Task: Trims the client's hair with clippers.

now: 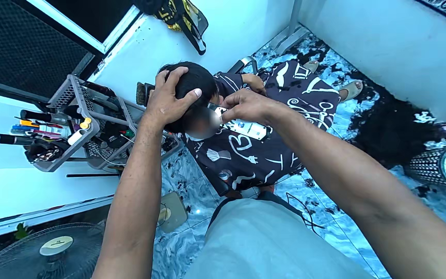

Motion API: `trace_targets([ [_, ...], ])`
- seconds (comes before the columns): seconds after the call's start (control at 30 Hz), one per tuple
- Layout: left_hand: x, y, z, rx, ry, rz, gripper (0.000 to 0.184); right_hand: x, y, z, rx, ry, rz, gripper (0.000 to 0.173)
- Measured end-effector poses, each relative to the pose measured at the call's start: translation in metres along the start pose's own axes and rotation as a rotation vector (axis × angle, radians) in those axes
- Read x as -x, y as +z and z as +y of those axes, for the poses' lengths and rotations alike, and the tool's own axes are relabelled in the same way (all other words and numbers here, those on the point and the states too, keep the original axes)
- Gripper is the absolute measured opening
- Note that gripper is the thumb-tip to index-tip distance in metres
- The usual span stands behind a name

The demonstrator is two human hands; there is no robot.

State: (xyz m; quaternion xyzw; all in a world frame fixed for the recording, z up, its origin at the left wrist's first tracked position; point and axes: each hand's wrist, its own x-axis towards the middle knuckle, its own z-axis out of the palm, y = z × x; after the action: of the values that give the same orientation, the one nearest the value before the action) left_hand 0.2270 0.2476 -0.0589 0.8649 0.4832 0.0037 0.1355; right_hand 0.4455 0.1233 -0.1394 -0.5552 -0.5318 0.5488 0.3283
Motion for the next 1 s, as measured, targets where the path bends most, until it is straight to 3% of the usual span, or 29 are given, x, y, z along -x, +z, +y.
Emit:
trace_targets([
  [0.1,-0.0001,0.0002,-0.0005,0.0,-0.004,-0.002,0.078,-0.004,0.0007,0.0024,0.077,0.041,0.014,0.026],
  [0.2,-0.0003,0.001,0.0,0.005,-0.001,0.007,0.077,-0.0011,-0.0019,0.0009,-0.075,0.02,-0.017,0.023],
  [0.33,0.0001,0.0001,0.0,0.001,-0.013,0.0,0.076,-0.0028,-0.0014,-0.0022,-0.002,0.081,-0.005,0.024],
  [0.43,0.0,0.0003,-0.0007,0.007,-0.008,0.005,0.076,0.0011,-0.004,-0.006,-0.127,0.067,-0.049,0.022],
  [0.57,0.0011,0.0006,-0.0007,0.02,0.005,0.013,0.076,-0.0045,-0.0043,-0.002,0.071,0.054,-0.022,0.025],
  [0.67,0.0001,0.0008,-0.0013,0.019,0.001,0.012,0.076,-0.0013,-0.0069,-0.0041,-0.074,0.025,-0.063,0.022],
  [0.8,0.0008,0.0001,-0.0008,0.022,-0.006,0.011,0.077,-0.006,-0.0048,-0.0023,0.076,0.037,-0.024,0.026],
  [0.9,0.0,0.0009,-0.0025,0.023,-0.01,0.015,0.076,-0.0017,-0.0062,-0.0036,-0.084,0.024,-0.055,0.021],
  [1.0,0.0001,-0.0001,-0.0035,0.023,-0.005,0.013,0.077,-0.0066,-0.0045,-0.0008,0.058,0.048,-0.017,0.025],
])
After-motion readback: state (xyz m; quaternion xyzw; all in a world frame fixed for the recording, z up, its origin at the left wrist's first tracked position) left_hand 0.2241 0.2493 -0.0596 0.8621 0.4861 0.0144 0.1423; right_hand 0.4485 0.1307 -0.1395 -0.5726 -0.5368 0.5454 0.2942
